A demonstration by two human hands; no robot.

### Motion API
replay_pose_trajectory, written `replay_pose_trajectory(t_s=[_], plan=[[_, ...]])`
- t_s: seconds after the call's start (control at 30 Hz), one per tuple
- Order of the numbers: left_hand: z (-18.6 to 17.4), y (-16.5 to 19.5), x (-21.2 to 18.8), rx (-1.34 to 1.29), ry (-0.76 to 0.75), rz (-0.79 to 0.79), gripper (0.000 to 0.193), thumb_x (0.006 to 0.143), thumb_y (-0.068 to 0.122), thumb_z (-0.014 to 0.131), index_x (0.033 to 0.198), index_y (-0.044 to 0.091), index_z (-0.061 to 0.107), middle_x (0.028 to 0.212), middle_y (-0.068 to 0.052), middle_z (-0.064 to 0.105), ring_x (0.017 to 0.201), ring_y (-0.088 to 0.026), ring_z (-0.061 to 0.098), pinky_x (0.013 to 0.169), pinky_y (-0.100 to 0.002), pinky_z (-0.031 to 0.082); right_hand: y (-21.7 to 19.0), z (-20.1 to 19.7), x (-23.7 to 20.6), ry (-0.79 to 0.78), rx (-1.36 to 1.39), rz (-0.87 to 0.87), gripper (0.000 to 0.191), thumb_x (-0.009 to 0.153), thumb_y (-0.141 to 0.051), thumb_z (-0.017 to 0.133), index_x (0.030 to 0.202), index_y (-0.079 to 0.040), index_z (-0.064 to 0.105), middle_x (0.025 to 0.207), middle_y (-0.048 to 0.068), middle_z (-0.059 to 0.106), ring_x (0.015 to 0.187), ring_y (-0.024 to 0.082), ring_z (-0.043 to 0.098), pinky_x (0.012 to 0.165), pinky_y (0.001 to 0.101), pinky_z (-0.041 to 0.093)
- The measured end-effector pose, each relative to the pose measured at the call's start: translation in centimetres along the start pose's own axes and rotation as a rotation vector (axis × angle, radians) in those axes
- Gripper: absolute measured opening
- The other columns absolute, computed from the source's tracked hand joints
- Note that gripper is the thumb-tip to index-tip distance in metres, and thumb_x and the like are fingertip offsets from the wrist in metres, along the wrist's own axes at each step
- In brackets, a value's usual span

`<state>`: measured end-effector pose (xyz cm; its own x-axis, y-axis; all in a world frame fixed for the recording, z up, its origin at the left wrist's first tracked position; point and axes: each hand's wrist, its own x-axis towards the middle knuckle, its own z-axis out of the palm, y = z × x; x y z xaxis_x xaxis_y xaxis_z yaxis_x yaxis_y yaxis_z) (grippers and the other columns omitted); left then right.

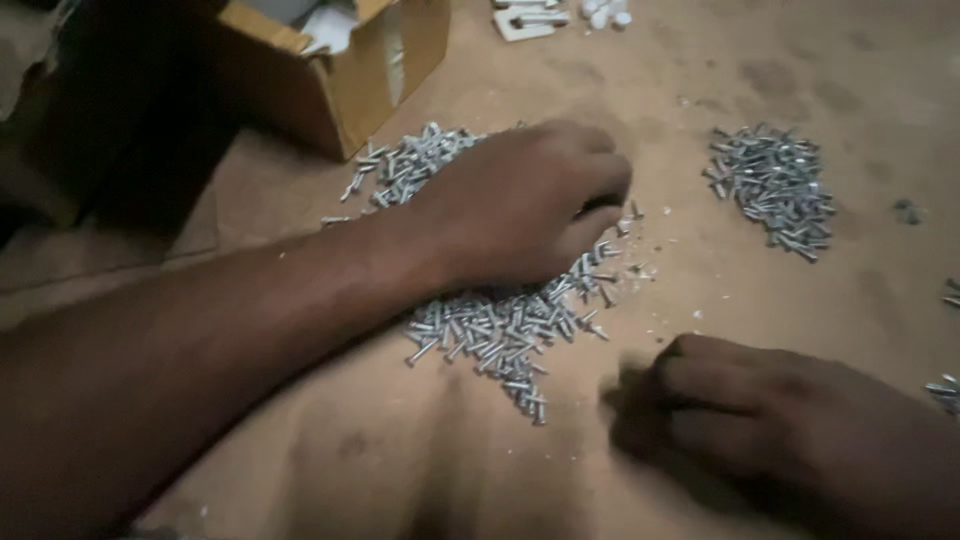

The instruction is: The person gathers loose screws scattered on a work table and pushes them into piles, repeatedly sweeping and collecting screws by hand while another person gathers screws on the opposite side of the table.

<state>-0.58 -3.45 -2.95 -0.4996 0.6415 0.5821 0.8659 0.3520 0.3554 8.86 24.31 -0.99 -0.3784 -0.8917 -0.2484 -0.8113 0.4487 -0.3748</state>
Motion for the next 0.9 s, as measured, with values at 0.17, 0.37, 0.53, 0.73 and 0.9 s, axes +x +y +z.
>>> replay_pose_trajectory(t_s=[0.17, 0.37, 0.53, 0.73, 0.9], plan=[[0.2, 0.0, 0.7, 0.009, -0.024, -0.029, 0.017, 0.091, 0.021, 0.067, 0.096, 0.005, 0.069, 0.1, -0.014, 0.067, 0.1, -0.037, 0.064, 0.084, -0.049, 0.051, 3.1, -1.0, -3.9, 0.042, 0.189, 0.529, 0.032, 0.09, -0.019, 0.068, 0.119, -0.022, 0.081, 0.119, -0.004, 0.068, 0.104, 0.015, 0.068, 0.091, 0.0327, 0.056], [0.2, -0.1, 0.9, 0.082, 0.052, 0.091, 0.014, 0.094, 0.018, 0.067, 0.098, 0.005, 0.068, 0.099, -0.012, 0.067, 0.101, -0.035, 0.064, 0.088, -0.048, 0.051, 9.5, -3.3, -5.0, 0.274, -0.141, 0.421, 0.028, 0.087, -0.02, 0.075, 0.114, -0.023, 0.08, 0.116, -0.004, 0.078, 0.099, 0.016, 0.074, 0.086, 0.0322, 0.06], [-0.4, -0.7, 1.0, 0.169, 0.129, 0.032, 0.015, 0.094, 0.016, 0.066, 0.102, 0.005, 0.067, 0.101, -0.013, 0.066, 0.102, -0.036, 0.063, 0.09, -0.049, 0.05, 10.7, -3.5, -4.7, 0.569, -0.513, 0.843, 0.02, 0.09, -0.018, 0.081, 0.11, -0.013, 0.079, 0.115, 0.009, 0.075, 0.086, 0.025, 0.075, 0.078, 0.0388, 0.062], [-3.3, -3.6, 1.0, 0.261, 0.111, -0.232, 0.021, 0.094, 0.02, 0.066, 0.108, 0.005, 0.068, 0.113, -0.016, 0.067, 0.111, -0.037, 0.062, 0.093, -0.049, 0.049, 9.9, -2.1, -4.1, 0.748, -0.455, 0.498, 0.025, 0.087, -0.016, 0.081, 0.111, -0.015, 0.077, 0.113, 0.007, 0.075, 0.093, 0.02, 0.075, 0.086, 0.0333, 0.062], [-2.6, -5.2, 1.1, 0.209, -0.002, -0.356, 0.033, 0.095, 0.021, 0.061, 0.125, 0.007, 0.065, 0.132, -0.016, 0.062, 0.123, -0.036, 0.059, 0.102, -0.048, 0.046, 9.2, -1.6, -3.6, 0.654, -0.347, 0.537, 0.028, 0.081, -0.015, 0.077, 0.109, -0.016, 0.08, 0.107, 0.003, 0.077, 0.084, 0.021, 0.076, 0.072, 0.0338, 0.061]])
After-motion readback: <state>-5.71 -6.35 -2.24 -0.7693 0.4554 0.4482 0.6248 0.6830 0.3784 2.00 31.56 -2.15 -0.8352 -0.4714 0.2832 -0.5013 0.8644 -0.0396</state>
